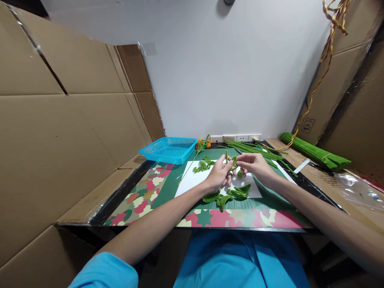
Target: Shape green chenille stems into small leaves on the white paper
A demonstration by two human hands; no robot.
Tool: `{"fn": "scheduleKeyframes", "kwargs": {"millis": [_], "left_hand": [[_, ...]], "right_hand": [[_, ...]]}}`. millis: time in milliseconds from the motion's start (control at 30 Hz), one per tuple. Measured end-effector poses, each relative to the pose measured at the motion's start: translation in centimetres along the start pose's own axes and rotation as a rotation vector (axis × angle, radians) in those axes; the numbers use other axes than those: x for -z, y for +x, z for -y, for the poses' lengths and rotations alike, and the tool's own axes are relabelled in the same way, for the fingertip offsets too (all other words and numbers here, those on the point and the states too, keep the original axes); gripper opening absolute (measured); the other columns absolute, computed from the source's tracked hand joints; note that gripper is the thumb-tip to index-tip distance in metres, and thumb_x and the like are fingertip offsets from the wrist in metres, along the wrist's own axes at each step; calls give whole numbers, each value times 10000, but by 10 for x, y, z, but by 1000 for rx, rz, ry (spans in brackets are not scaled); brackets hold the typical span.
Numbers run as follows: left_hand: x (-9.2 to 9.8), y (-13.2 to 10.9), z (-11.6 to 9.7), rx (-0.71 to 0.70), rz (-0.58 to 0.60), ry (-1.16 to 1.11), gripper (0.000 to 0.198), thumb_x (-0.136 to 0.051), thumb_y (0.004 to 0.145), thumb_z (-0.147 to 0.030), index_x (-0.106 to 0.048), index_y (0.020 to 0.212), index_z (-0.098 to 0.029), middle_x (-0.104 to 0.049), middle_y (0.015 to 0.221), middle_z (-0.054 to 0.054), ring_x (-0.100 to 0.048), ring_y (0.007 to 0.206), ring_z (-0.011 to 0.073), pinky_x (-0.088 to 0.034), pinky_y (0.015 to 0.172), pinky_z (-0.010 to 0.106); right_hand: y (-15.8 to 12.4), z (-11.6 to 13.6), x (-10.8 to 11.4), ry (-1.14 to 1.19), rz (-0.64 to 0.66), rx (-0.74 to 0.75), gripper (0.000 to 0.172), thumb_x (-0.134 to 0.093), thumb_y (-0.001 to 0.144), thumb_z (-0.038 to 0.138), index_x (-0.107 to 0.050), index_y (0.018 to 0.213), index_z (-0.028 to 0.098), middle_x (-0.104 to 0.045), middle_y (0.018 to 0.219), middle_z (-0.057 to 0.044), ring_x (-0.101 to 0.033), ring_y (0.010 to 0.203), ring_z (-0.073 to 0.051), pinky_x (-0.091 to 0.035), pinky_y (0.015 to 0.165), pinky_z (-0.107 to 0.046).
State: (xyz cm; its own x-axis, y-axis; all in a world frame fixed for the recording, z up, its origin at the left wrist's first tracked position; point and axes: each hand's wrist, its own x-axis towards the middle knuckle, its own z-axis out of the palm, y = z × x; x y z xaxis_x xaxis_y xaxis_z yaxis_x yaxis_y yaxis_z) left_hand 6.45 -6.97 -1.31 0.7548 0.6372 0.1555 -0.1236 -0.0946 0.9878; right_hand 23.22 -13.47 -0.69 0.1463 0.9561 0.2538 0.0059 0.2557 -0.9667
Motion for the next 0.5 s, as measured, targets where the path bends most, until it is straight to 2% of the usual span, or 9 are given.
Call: {"fn": "scheduleKeyframes", "kwargs": {"millis": [133,267,500], "left_hand": [[0,0,-2,12,-16,4,449,-542,880,-649,-396,985,-238,-609,674,-49,-503,320,84,-216,274,128],[0,0,-3,27,-30,16,416,-537,893,-619,-398,983,-237,-610,634,-46,-485,303,91,-197,280,130],[-1,-1,0,-14,24,41,390,-580,894,-562,-421,1019,-229,-630,653,-45,-477,310,86,-294,296,157]], "right_hand": [[-1,1,-2,-20,44,14,397,-876,656,455,-738,855,140,-714,753,-60,-572,556,-130,-486,548,-285],[0,0,-3,-6,33,7,404,-887,647,447,-739,859,137,-725,764,-72,-614,599,-156,-512,590,-305],[1,-7,-1,124,-32,2,443,-909,638,393,-713,966,170,-726,773,-39,-655,657,-167,-557,675,-327]]}}
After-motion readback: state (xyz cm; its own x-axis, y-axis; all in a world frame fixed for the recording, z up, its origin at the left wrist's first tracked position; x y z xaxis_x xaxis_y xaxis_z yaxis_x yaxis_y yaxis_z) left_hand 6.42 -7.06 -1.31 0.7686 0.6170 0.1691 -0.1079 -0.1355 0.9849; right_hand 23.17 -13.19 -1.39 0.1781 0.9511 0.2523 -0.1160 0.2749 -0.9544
